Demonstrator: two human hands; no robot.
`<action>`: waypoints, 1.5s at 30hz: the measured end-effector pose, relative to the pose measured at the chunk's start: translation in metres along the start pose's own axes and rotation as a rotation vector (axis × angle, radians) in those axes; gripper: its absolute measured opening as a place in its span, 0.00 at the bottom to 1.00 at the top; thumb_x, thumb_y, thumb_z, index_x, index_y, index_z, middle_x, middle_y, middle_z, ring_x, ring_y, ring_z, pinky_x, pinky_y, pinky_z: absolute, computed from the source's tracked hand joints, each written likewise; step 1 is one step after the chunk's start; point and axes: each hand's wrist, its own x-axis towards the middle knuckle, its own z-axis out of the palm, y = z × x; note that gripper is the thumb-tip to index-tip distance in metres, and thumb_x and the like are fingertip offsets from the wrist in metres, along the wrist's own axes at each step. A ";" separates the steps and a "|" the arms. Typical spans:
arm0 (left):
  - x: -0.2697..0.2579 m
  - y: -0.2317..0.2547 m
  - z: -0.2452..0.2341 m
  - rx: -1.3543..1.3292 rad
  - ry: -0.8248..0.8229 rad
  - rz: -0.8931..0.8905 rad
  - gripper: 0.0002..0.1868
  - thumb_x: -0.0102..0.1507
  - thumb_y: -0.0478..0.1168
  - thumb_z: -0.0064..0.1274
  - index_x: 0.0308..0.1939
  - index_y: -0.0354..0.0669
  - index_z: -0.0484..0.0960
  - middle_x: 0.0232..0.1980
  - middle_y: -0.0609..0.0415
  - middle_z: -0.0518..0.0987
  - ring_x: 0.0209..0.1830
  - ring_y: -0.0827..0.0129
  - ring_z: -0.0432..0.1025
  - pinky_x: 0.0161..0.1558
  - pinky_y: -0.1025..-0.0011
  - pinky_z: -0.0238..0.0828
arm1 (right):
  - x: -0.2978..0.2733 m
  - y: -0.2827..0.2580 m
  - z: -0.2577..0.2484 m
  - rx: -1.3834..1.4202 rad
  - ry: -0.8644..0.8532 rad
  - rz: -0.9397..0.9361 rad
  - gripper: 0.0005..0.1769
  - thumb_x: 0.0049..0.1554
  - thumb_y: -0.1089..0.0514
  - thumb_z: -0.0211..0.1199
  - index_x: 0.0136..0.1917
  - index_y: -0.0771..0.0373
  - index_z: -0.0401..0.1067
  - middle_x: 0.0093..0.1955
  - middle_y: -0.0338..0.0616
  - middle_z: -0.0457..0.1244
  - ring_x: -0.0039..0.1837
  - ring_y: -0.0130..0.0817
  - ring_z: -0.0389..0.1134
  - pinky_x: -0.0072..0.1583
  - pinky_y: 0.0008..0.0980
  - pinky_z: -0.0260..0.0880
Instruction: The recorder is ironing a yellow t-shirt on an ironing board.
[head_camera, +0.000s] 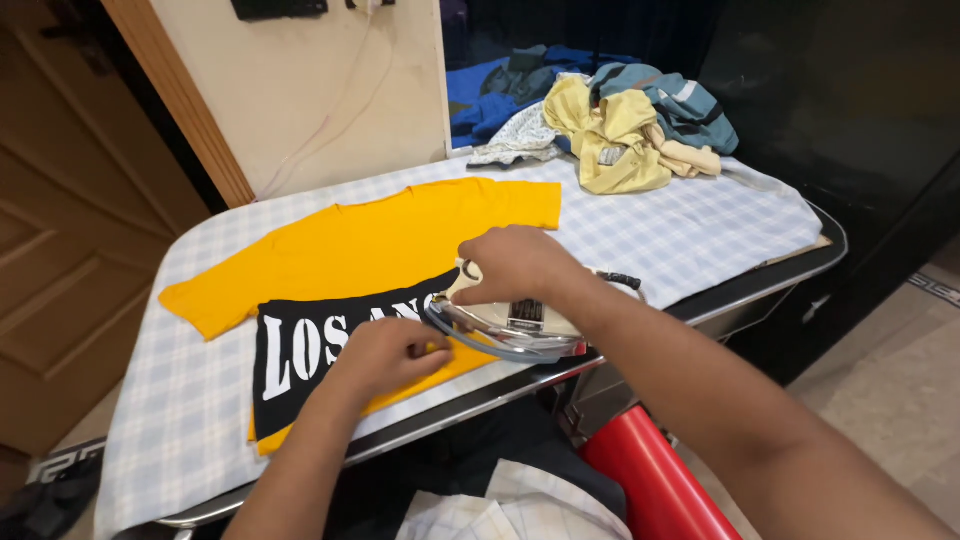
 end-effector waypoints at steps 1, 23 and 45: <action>-0.003 -0.004 0.001 0.004 0.004 -0.001 0.13 0.56 0.57 0.60 0.37 0.59 0.90 0.30 0.60 0.83 0.31 0.63 0.78 0.33 0.63 0.73 | 0.005 -0.008 0.000 -0.001 0.004 -0.003 0.35 0.45 0.29 0.69 0.55 0.56 0.77 0.52 0.51 0.71 0.56 0.53 0.72 0.55 0.51 0.72; -0.018 -0.010 -0.004 -0.024 0.025 -0.075 0.15 0.57 0.59 0.61 0.32 0.56 0.90 0.30 0.59 0.85 0.30 0.62 0.79 0.35 0.66 0.75 | 0.034 -0.045 0.009 0.009 -0.004 -0.189 0.32 0.44 0.30 0.69 0.49 0.58 0.80 0.48 0.51 0.71 0.54 0.51 0.72 0.56 0.49 0.72; -0.113 -0.037 -0.027 0.092 0.129 0.047 0.15 0.59 0.56 0.59 0.46 0.59 0.89 0.40 0.59 0.84 0.37 0.60 0.78 0.35 0.62 0.74 | 0.066 -0.099 0.019 0.005 0.125 -0.335 0.31 0.45 0.29 0.69 0.46 0.57 0.80 0.44 0.51 0.71 0.48 0.53 0.73 0.49 0.51 0.72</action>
